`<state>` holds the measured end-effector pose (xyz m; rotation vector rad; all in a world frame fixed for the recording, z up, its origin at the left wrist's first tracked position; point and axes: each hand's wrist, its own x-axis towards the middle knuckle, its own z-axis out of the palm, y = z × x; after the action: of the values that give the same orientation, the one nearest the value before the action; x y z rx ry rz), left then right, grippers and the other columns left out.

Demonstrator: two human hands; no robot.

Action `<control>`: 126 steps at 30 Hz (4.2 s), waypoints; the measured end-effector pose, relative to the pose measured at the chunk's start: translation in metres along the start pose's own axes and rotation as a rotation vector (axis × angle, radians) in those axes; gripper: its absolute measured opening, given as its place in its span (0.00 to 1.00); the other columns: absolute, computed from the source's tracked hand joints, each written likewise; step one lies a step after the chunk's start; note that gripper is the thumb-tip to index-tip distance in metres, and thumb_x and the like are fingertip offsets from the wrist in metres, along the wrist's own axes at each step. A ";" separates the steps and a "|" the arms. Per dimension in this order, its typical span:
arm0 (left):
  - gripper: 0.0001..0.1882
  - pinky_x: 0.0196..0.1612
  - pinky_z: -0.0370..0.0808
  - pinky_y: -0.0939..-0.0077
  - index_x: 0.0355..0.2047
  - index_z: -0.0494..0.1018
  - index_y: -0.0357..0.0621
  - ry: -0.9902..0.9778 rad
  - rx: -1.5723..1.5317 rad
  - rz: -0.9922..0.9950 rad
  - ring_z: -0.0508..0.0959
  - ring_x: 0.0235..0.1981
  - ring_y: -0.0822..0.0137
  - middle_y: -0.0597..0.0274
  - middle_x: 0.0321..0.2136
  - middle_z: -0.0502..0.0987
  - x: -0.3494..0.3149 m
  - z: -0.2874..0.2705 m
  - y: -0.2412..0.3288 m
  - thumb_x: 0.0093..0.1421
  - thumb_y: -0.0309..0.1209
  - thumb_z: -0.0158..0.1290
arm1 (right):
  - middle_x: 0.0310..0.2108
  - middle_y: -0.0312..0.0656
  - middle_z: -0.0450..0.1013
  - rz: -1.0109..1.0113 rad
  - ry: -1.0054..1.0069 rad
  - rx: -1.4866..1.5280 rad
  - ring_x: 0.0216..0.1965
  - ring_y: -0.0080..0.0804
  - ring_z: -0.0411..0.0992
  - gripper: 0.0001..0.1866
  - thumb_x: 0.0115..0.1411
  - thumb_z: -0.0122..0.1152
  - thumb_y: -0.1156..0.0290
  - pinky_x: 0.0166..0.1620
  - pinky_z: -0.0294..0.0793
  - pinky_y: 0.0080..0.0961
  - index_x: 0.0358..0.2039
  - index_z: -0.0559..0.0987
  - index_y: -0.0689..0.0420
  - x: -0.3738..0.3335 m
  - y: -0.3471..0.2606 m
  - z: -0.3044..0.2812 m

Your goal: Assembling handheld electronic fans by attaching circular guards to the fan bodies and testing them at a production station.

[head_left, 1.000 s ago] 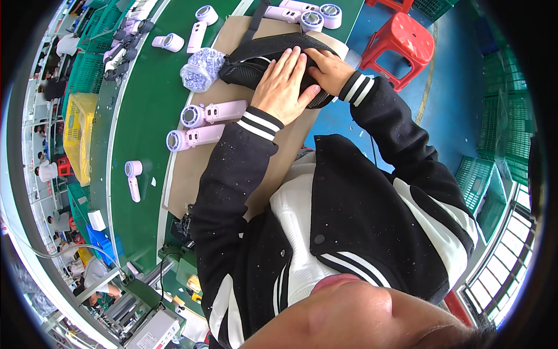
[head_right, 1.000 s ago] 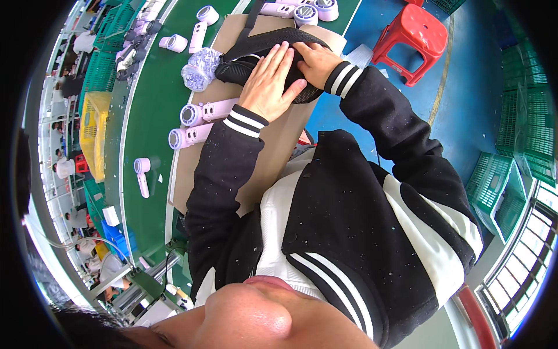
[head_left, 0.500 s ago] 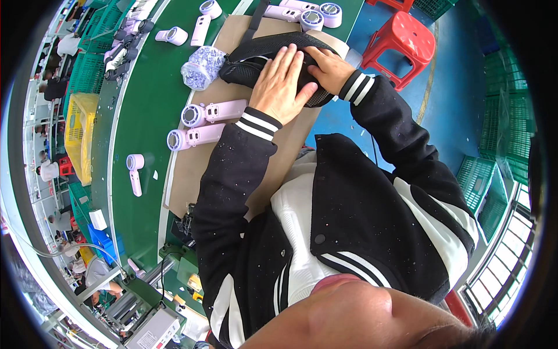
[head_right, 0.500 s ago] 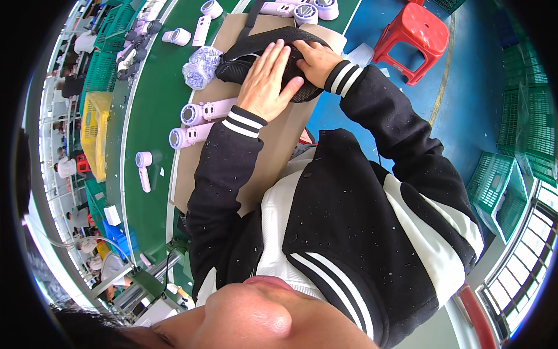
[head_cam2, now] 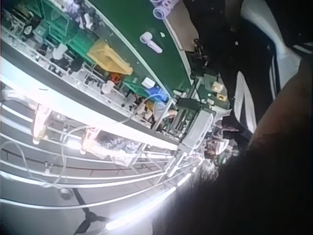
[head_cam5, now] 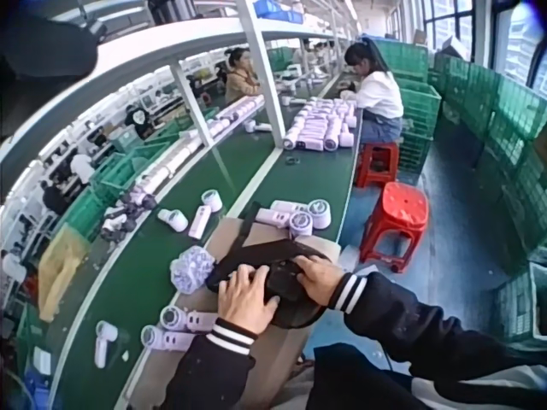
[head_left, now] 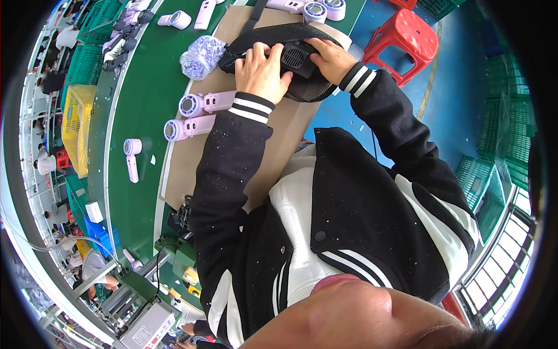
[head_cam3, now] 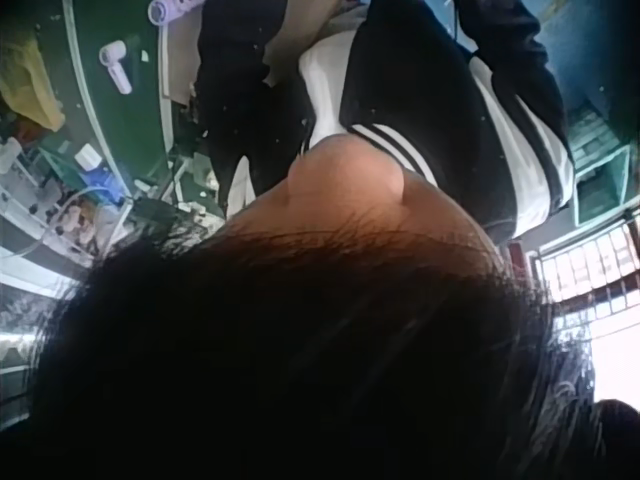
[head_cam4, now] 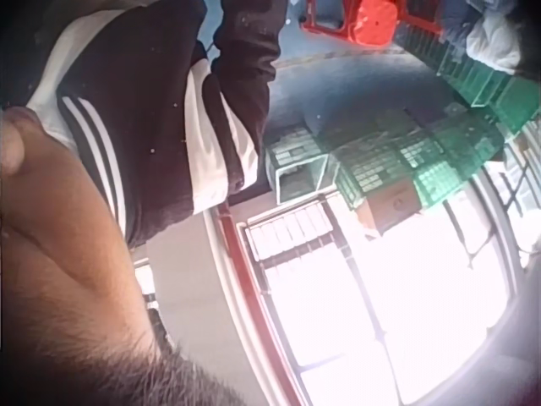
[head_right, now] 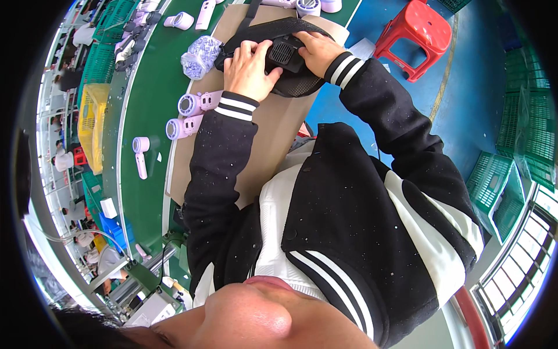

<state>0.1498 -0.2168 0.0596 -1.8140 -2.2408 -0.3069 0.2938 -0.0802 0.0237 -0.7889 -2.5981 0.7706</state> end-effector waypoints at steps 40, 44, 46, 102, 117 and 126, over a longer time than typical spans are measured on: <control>0.14 0.46 0.72 0.64 0.42 0.75 0.44 -0.092 -0.156 -0.118 0.77 0.40 0.53 0.55 0.41 0.77 0.000 -0.009 -0.096 0.55 0.22 0.48 | 0.39 0.41 0.74 -0.257 0.098 0.372 0.37 0.30 0.72 0.13 0.59 0.51 0.80 0.43 0.72 0.23 0.45 0.75 0.59 -0.040 0.006 -0.082; 0.11 0.43 0.73 0.63 0.38 0.76 0.41 -0.200 -0.216 -0.180 0.78 0.37 0.54 0.55 0.38 0.78 0.010 -0.024 -0.099 0.55 0.22 0.48 | 0.38 0.42 0.74 -0.446 0.058 0.355 0.35 0.31 0.72 0.13 0.59 0.53 0.79 0.42 0.72 0.23 0.45 0.75 0.60 -0.012 -0.028 -0.075; 0.10 0.40 0.73 0.63 0.38 0.74 0.40 -0.198 -0.217 -0.195 0.77 0.35 0.55 0.55 0.36 0.78 0.008 -0.029 -0.100 0.55 0.22 0.49 | 0.37 0.42 0.75 -0.497 0.045 0.326 0.34 0.31 0.73 0.13 0.58 0.53 0.78 0.41 0.73 0.23 0.44 0.75 0.61 0.002 -0.042 -0.068; 0.20 0.40 0.74 0.62 0.48 0.70 0.52 0.017 -0.399 -0.121 0.76 0.35 0.56 0.57 0.37 0.75 0.064 0.041 -0.218 0.54 0.39 0.52 | 0.33 0.38 0.71 -0.103 -0.369 0.261 0.28 0.23 0.66 0.27 0.63 0.51 0.60 0.32 0.68 0.19 0.62 0.62 0.46 0.144 -0.027 -0.024; 0.29 0.39 0.75 0.60 0.47 0.66 0.62 0.141 -0.371 -0.592 0.79 0.36 0.53 0.60 0.38 0.79 0.168 0.148 -0.226 0.43 0.41 0.62 | 0.50 0.53 0.69 -0.175 -0.414 -0.046 0.49 0.49 0.68 0.31 0.59 0.49 0.41 0.50 0.68 0.36 0.57 0.65 0.46 0.309 -0.008 0.118; 0.27 0.37 0.74 0.62 0.47 0.66 0.60 0.175 -0.197 -0.468 0.79 0.35 0.53 0.63 0.36 0.79 -0.084 -0.061 -0.186 0.45 0.40 0.60 | 0.44 0.51 0.71 -0.359 -0.417 0.206 0.38 0.46 0.69 0.25 0.59 0.51 0.49 0.39 0.69 0.38 0.49 0.69 0.54 0.344 -0.011 0.104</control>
<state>-0.0122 -0.3518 0.0893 -1.2549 -2.5535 -0.7628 -0.0301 0.0728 -0.0054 -0.0979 -2.8293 1.1600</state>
